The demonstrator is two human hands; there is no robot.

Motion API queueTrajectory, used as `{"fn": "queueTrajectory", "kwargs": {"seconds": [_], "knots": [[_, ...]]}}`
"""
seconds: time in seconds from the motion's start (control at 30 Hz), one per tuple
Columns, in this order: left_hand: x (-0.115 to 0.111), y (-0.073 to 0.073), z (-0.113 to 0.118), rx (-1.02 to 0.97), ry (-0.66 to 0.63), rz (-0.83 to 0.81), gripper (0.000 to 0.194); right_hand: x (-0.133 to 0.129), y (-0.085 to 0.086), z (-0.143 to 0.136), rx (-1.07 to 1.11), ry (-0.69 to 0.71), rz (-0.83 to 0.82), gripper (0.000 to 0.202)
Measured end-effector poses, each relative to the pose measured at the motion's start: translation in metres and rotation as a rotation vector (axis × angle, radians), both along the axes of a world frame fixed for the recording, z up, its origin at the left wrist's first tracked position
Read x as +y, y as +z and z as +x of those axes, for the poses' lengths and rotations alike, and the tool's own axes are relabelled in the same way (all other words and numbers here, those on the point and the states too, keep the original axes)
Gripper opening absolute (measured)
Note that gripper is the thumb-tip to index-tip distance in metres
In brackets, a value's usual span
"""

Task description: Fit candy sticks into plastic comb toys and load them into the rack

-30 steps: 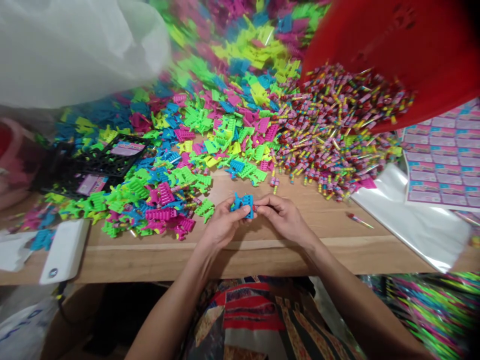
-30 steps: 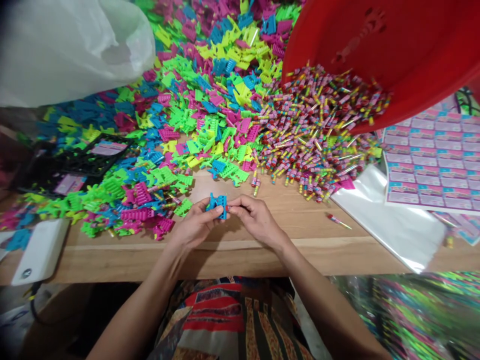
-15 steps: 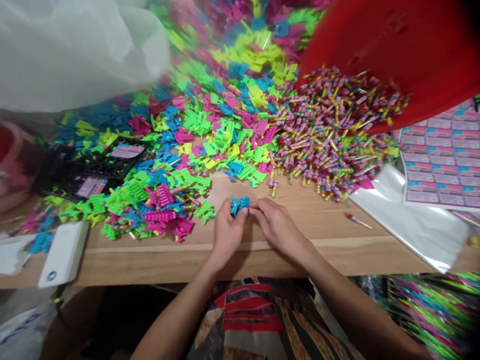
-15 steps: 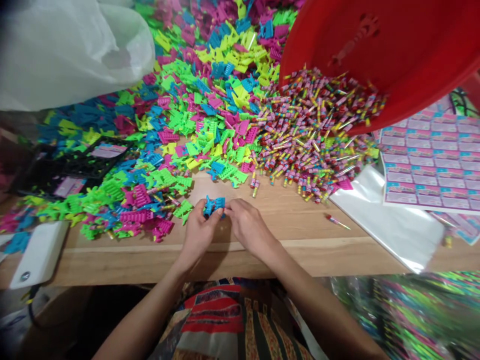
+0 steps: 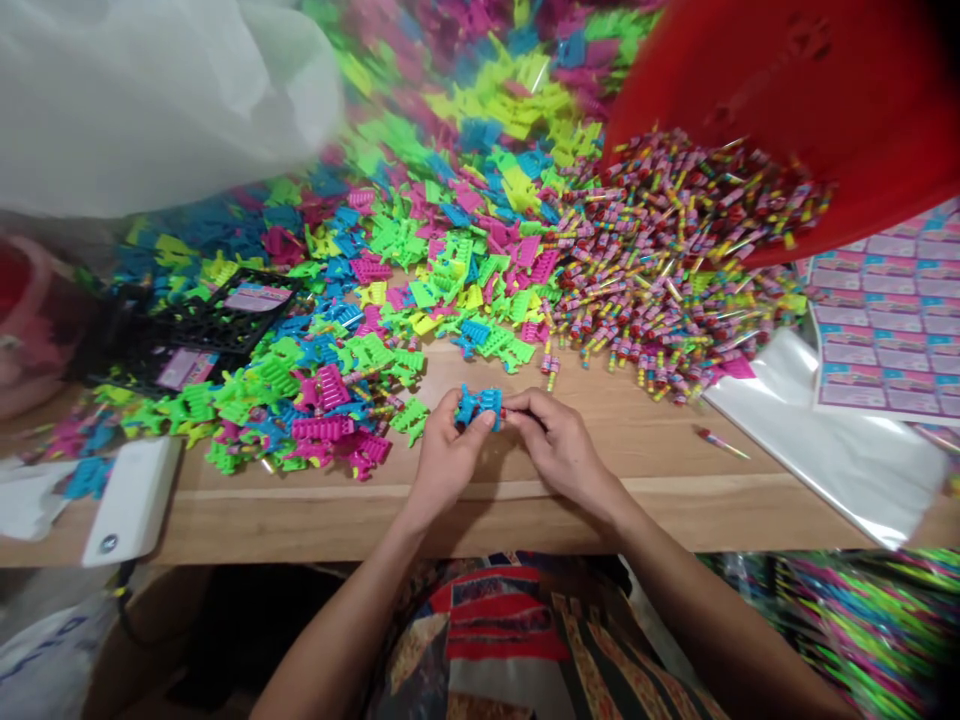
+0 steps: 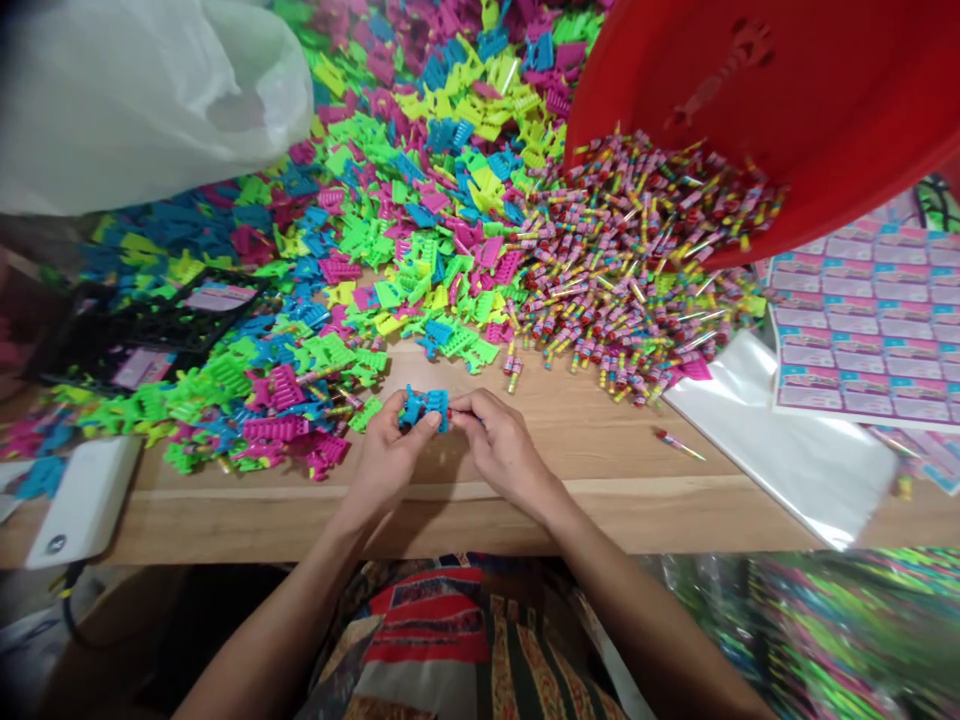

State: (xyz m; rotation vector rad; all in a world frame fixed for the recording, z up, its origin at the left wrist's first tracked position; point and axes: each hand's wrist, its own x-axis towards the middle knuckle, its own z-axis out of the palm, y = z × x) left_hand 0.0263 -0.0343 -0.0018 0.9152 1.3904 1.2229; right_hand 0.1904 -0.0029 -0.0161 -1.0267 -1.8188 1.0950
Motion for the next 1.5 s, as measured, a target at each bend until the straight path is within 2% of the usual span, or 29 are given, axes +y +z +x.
{"fn": "queueTrajectory", "kwargs": {"seconds": [0.13,0.23,0.53,0.67,0.73,0.83,0.93,1.03,1.13,1.2,1.27,1.33,1.4,1.47,1.5], "knots": [[0.004,0.004,-0.003,-0.414,-0.058,-0.072,0.043,0.002,0.009,0.003,0.135,0.043,-0.089,0.016],[0.004,0.006,-0.003,-0.570,-0.034,-0.119,0.045,0.002,0.013,0.004,0.182,0.048,-0.132,0.016],[0.003,0.012,-0.004,-0.612,-0.032,-0.205,0.045,0.000,0.009,0.003,0.212,0.052,-0.232,0.019],[0.002,0.008,-0.002,-0.607,-0.067,-0.213,0.045,0.004,0.009,0.008,0.224,0.105,-0.238,0.018],[0.001,0.004,-0.001,-0.525,-0.060,-0.183,0.042,0.006,0.007,0.011,0.169,0.153,-0.179,0.015],[-0.002,0.002,0.002,-0.216,-0.002,-0.117,0.030,0.007,0.003,0.010,0.004,0.171,-0.034,0.012],[-0.005,0.008,0.005,0.050,0.068,-0.071,0.026,0.001,0.002,0.003,-0.073,0.108,0.052,0.013],[-0.008,0.018,-0.001,0.129,0.022,-0.067,0.026,-0.003,0.010,-0.002,-0.041,0.126,0.037,0.015],[-0.009,0.036,-0.029,0.199,0.020,-0.098,0.032,0.004,0.019,0.008,-0.051,0.189,0.010,0.019],[-0.005,0.051,-0.061,0.318,0.126,-0.093,0.040,0.017,0.018,0.023,-0.109,0.111,0.010,0.025],[0.003,0.068,-0.096,0.545,0.250,-0.019,0.052,0.032,0.011,0.040,-0.193,-0.025,0.031,0.026],[0.013,0.079,-0.122,0.839,0.360,0.134,0.059,0.046,0.002,0.052,-0.266,-0.114,0.063,0.026],[0.024,0.077,-0.129,1.019,0.432,0.286,0.056,0.055,-0.004,0.054,-0.285,-0.107,0.069,0.027],[0.038,0.061,-0.115,0.976,0.408,0.351,0.047,0.059,-0.004,0.048,-0.255,-0.167,0.128,0.026],[0.048,0.049,-0.103,0.910,0.344,0.332,0.045,0.060,-0.004,0.044,-0.238,-0.212,0.169,0.025]]}}
